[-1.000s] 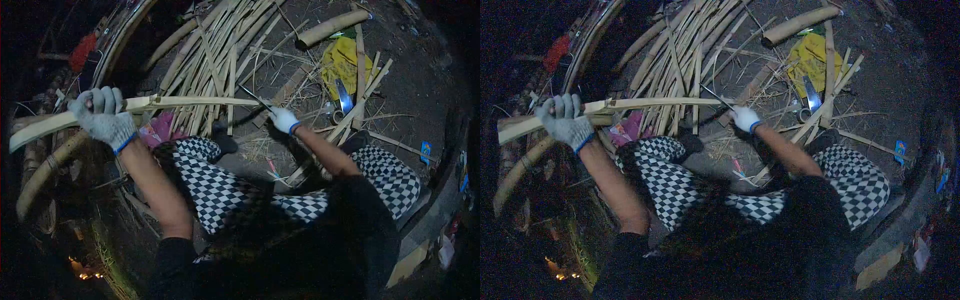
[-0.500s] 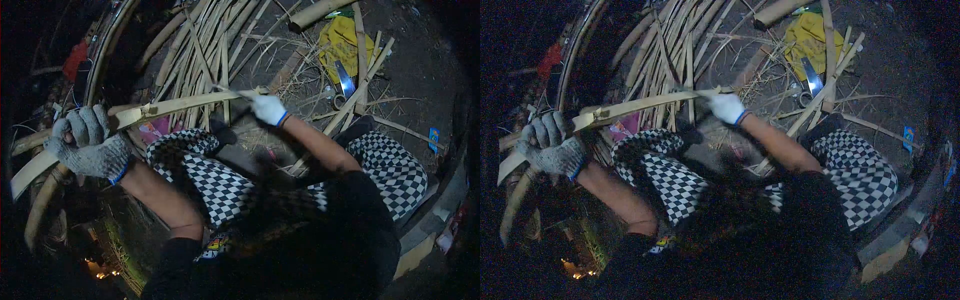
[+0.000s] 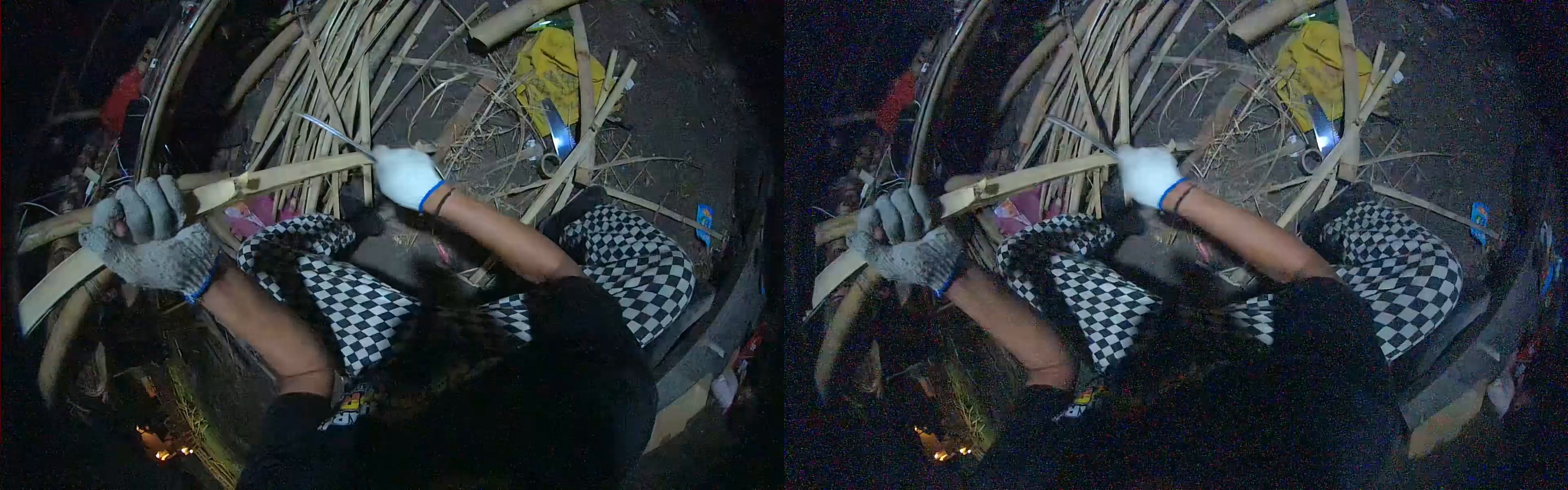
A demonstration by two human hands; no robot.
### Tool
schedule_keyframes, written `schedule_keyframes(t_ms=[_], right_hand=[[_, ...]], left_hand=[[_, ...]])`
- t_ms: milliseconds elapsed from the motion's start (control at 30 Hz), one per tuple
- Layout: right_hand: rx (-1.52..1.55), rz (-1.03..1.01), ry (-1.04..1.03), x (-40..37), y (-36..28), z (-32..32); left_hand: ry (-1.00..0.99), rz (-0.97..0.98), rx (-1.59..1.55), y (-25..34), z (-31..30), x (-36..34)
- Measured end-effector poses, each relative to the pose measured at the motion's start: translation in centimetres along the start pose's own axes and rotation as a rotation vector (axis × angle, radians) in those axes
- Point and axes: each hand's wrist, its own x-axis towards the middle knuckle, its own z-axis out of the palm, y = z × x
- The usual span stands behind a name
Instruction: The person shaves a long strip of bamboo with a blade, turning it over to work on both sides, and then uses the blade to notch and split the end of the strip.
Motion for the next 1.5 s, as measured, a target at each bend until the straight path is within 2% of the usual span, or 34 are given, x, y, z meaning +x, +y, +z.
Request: schedule_keyframes(t_ms=[100, 167, 200, 233, 267, 367, 400, 500, 533, 633, 700, 767, 833, 867, 900, 967, 1033, 1067, 1133, 1167, 1200, 1233, 1267, 1300, 1367, 1400, 1433, 1467, 1500], right_hand=[[0.184, -0.25, 0.177, -0.5, -1.7, -1.4], [0.31, -0.469, 0.469, -0.4, 1.0, -0.4], [-0.006, -0.276, 0.046, -1.1, 7.5, 5.2], [0.087, 0.052, -0.024, -2.5, 10.3, 6.2], [-0.026, 0.193, -0.125, -3.0, 14.6, 8.4], [-0.05, 0.27, -0.068, -3.3, 14.2, 10.2], [-0.028, 0.291, -0.095, -5.4, 13.2, 11.5], [0.053, 0.261, -0.025, -2.6, 14.2, 9.6], [0.098, 0.226, -0.075, -2.5, 14.2, 9.6], [0.135, 0.208, -0.124, -1.1, 13.4, 8.8], [-0.204, -0.022, -0.314, 0.3, 10.5, 6.5], [0.084, -0.115, 0.144, -0.4, 4.6, 2.8], [0.11, -0.136, 0.132, 0.2, 1.2, 1.3], [0.237, -0.284, 0.295, 0.1, 0.8, 1.0], [0.24, -0.28, 0.292, 0.0, 2.0, 1.8], [0.177, -0.286, 0.129, -1.1, 7.2, 4.7], [0.142, 0.251, -0.167, -3.0, 12.1, 5.8], [0.135, 0.245, -0.154, -3.1, 13.1, 6.3], [0.003, 0.302, -0.175, -3.1, 13.4, 6.5], [0.023, 0.316, -0.197, -4.1, 13.4, 8.5], [0.126, 0.318, -0.213, -4.6, 14.2, 11.0], [0.192, 0.291, -0.181, -2.3, 16.1, 10.7], [0.191, 0.324, -0.232, -1.9, 15.2, 9.6], [0.196, 0.326, -0.238, -2.0, 13.6, 8.7], [-0.068, 0.166, -0.271, -0.9, 10.8, 6.4], [-0.045, 0.036, -0.176, 0.1, 10.7, 8.2], [0.018, 0.066, -0.068, -0.2, 6.9, 5.5], [0.043, -0.078, 0.18, 0.0, 5.3, 5.3], [0.034, -0.01, 0.061, -0.1, 2.0, 1.8]], left_hand=[[0.063, 0.018, 0.055, -0.1, -0.4, 0.3], [0.094, 0.016, 0.048, -0.5, 0.1, 0.7], [0.22, 0.071, 0.205, -0.8, 0.6, 0.8], [0.347, 0.124, 0.362, -0.7, 0.9, 0.6], [0.012, 0.031, 0.033, -0.3, 0.0, 0.4], [0.094, 0.064, 0.065, -0.4, 2.6, -0.5], [0.289, 0.182, 0.329, -1.0, 3.2, -0.4], [0.196, 0.129, 0.201, -0.8, 2.7, 0.4], [0.06, 0.069, 0.175, -0.5, 2.1, 1.0], [0.113, 0.082, 0.142, -0.7, 1.4, 1.1], [0.095, 0.089, 0.117, -0.5, 0.3, 1.5], [-0.066, -0.017, -0.016, -0.3, -1.2, 1.9], [-0.016, -0.002, 0.003, -0.5, -1.1, 1.6], [-0.005, 0.006, 0.015, -0.5, -1.2, 1.7], [0.001, 0.018, 0.028, -0.5, -1.2, 1.9], [0.075, 0.054, 0.093, -0.5, -0.6, 1.5], [0.155, 0.067, 0.197, 0.0, -0.3, 1.3], [0.148, 0.08, 0.19, -0.1, 0.1, 1.1], [-0.068, 0.034, -0.026, -0.1, 0.6, 0.6], [-0.06, 0.004, -0.015, 0.2, 0.7, 0.3], [0.04, 0.022, 0.068, 0.3, 0.7, 0.3], [0.122, 0.099, 0.126, -0.4, 0.7, 1.1], [0.118, 0.117, 0.116, -0.5, 0.3, 1.5], [0.044, 0.057, 0.048, -0.1, -0.6, 1.5], [-0.029, -0.001, -0.023, 0.0, -1.5, 1.7], [-0.052, -0.024, -0.079, 0.1, -1.7, 1.6], [-0.076, -0.04, -0.14, 0.0, -1.9, 1.5], [-0.072, -0.041, -0.14, -0.1, -1.9, 1.4], [-0.052, -0.042, -0.124, 0.0, -1.9, 1.2]])
